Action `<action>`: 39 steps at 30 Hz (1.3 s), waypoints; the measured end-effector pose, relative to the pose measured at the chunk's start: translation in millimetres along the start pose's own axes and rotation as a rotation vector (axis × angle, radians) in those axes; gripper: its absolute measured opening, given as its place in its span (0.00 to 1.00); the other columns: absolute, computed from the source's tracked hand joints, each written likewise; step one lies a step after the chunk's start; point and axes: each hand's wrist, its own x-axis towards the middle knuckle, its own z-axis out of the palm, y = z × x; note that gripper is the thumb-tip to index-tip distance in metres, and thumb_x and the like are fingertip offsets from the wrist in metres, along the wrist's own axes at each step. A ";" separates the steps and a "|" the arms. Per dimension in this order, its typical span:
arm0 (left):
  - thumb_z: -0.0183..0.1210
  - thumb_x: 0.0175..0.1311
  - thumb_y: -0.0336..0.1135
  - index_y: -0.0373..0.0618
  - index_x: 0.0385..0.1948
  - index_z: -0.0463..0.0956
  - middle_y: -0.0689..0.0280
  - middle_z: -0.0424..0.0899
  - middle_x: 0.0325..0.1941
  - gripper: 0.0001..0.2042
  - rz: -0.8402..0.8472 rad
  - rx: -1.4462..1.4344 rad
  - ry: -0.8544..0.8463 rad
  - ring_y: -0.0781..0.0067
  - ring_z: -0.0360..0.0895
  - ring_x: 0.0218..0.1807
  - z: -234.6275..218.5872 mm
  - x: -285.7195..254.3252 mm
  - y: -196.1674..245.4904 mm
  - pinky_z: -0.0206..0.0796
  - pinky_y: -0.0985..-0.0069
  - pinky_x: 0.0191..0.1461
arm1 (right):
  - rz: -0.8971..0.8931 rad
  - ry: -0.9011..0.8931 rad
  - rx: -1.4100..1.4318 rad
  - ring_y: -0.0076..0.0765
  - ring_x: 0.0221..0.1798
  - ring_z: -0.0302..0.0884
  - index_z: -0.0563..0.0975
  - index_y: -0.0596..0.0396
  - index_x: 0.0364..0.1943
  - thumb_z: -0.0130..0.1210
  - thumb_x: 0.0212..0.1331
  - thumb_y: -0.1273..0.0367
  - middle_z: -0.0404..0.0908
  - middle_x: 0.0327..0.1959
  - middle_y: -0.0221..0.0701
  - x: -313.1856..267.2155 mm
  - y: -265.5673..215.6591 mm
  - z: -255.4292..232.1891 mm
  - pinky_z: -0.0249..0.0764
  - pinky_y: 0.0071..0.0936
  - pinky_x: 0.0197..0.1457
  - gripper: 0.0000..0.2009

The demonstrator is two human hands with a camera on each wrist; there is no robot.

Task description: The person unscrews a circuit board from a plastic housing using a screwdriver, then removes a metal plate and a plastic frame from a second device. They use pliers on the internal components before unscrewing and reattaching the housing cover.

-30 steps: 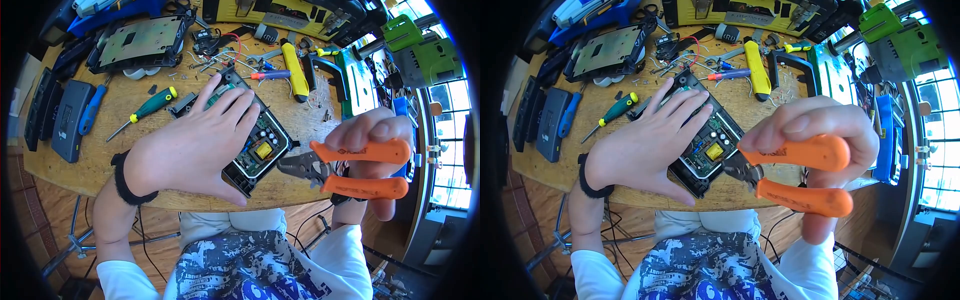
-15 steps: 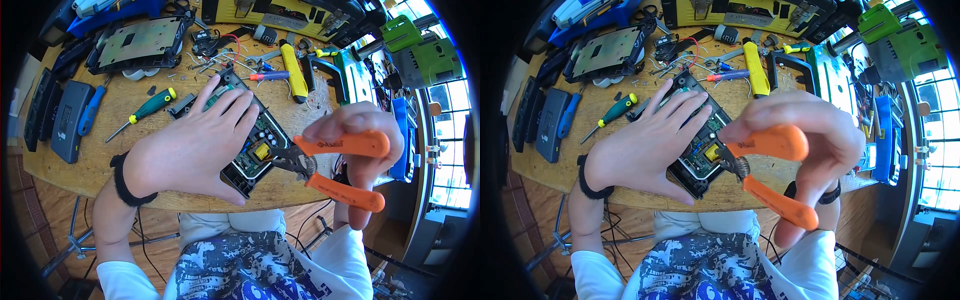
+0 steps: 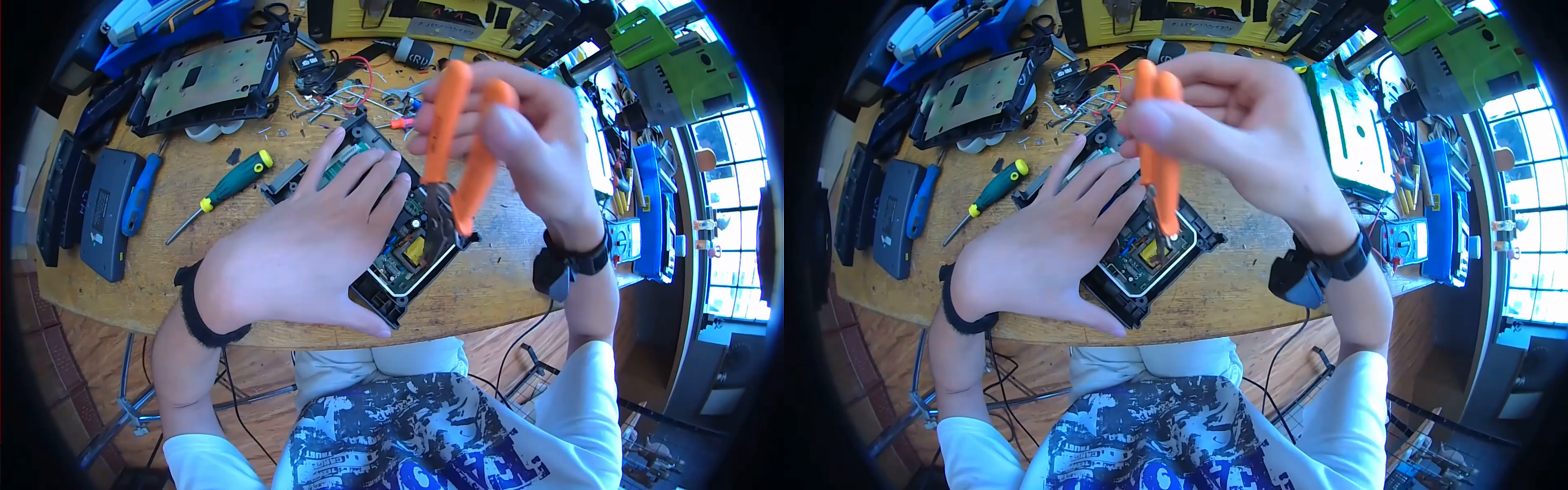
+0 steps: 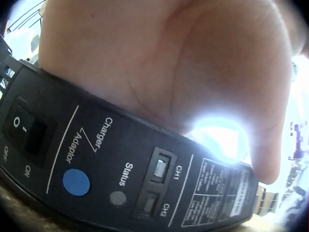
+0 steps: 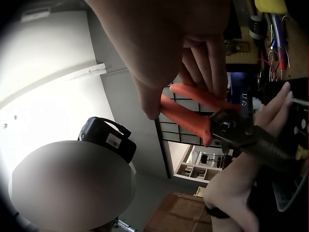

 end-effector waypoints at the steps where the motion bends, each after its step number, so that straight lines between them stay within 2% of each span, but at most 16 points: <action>1: 0.77 0.45 0.72 0.23 0.71 0.63 0.38 0.66 0.74 0.62 0.007 -0.001 -0.004 0.33 0.56 0.83 -0.3 0.9 0.4 0.33 0.32 0.89 | 0.084 0.026 -0.057 0.44 0.51 0.94 0.80 0.71 0.60 0.62 0.75 0.47 0.90 0.51 0.46 6.3 -2.6 3.9 0.90 0.40 0.59 0.33; 3: 0.76 0.45 0.73 0.22 0.72 0.62 0.37 0.65 0.76 0.63 -0.003 -0.012 -0.058 0.32 0.54 0.85 -1.9 2.6 0.9 0.32 0.32 0.89 | 0.198 0.064 -0.009 0.30 0.45 0.93 0.87 0.70 0.51 0.71 0.70 0.51 0.93 0.42 0.40 19.1 2.9 6.3 0.89 0.27 0.53 0.28; 4: 0.76 0.45 0.73 0.22 0.72 0.62 0.37 0.65 0.76 0.63 0.003 -0.012 -0.062 0.32 0.54 0.85 -2.5 3.0 0.4 0.32 0.32 0.89 | 0.199 0.071 -0.008 0.30 0.45 0.93 0.87 0.70 0.51 0.71 0.70 0.51 0.93 0.42 0.40 24.3 6.6 7.6 0.89 0.27 0.53 0.28; 6: 0.74 0.46 0.76 0.20 0.71 0.62 0.35 0.64 0.77 0.64 0.021 -0.019 -0.047 0.31 0.53 0.85 -3.6 2.9 -1.0 0.30 0.33 0.90 | 0.325 0.068 -0.042 0.30 0.42 0.93 0.89 0.70 0.48 0.69 0.70 0.47 0.92 0.40 0.40 31.4 15.4 10.9 0.90 0.27 0.52 0.31; 9: 0.72 0.48 0.78 0.19 0.70 0.63 0.33 0.65 0.75 0.64 0.023 -0.038 -0.067 0.31 0.54 0.85 -6.1 3.7 -0.7 0.30 0.32 0.90 | 0.411 0.055 0.028 0.31 0.40 0.93 0.89 0.70 0.49 0.69 0.70 0.47 0.92 0.38 0.40 35.7 22.6 16.3 0.90 0.27 0.50 0.31; 16: 0.70 0.51 0.78 0.19 0.72 0.62 0.32 0.66 0.74 0.64 0.043 -0.033 -0.040 0.30 0.57 0.83 -3.2 2.6 -1.5 0.30 0.33 0.90 | 0.459 0.066 0.097 0.33 0.34 0.92 0.88 0.73 0.48 0.69 0.70 0.48 0.91 0.35 0.43 41.7 32.7 17.4 0.90 0.25 0.44 0.31; 21: 0.69 0.52 0.79 0.20 0.73 0.62 0.31 0.65 0.76 0.64 0.024 -0.026 -0.113 0.30 0.56 0.84 -8.0 4.0 0.6 0.30 0.33 0.90 | 0.476 0.073 0.075 0.33 0.33 0.91 0.89 0.71 0.48 0.69 0.69 0.48 0.91 0.35 0.44 41.3 34.0 19.6 0.90 0.25 0.43 0.30; 25: 0.68 0.53 0.78 0.21 0.73 0.62 0.31 0.65 0.76 0.63 0.040 -0.009 -0.110 0.31 0.55 0.85 -9.2 4.4 2.1 0.30 0.33 0.90 | 0.453 0.095 0.075 0.32 0.33 0.91 0.89 0.70 0.47 0.70 0.69 0.47 0.91 0.35 0.43 37.4 35.8 20.3 0.90 0.26 0.44 0.30; 30: 0.68 0.62 0.69 0.24 0.73 0.64 0.33 0.64 0.78 0.53 -0.004 0.056 -0.065 0.33 0.55 0.85 1.8 5.0 3.4 0.31 0.34 0.90 | 0.379 0.093 0.086 0.29 0.32 0.89 0.90 0.68 0.45 0.69 0.69 0.47 0.90 0.33 0.40 29.8 39.7 18.1 0.88 0.26 0.42 0.29; 34: 0.71 0.62 0.63 0.28 0.73 0.65 0.37 0.63 0.79 0.49 -0.040 0.005 -0.077 0.34 0.56 0.85 -3.9 7.0 8.2 0.31 0.35 0.90 | 0.351 0.141 0.074 0.29 0.32 0.89 0.90 0.68 0.41 0.69 0.69 0.47 0.90 0.32 0.38 25.9 40.2 18.5 0.88 0.26 0.43 0.29; 39: 0.77 0.58 0.56 0.37 0.76 0.66 0.44 0.64 0.80 0.48 -0.125 -0.059 -0.085 0.38 0.57 0.85 -7.1 8.8 12.1 0.30 0.31 0.89 | 0.350 0.152 0.010 0.28 0.29 0.87 0.88 0.66 0.27 0.68 0.69 0.44 0.87 0.25 0.35 27.4 48.6 19.0 0.84 0.26 0.38 0.32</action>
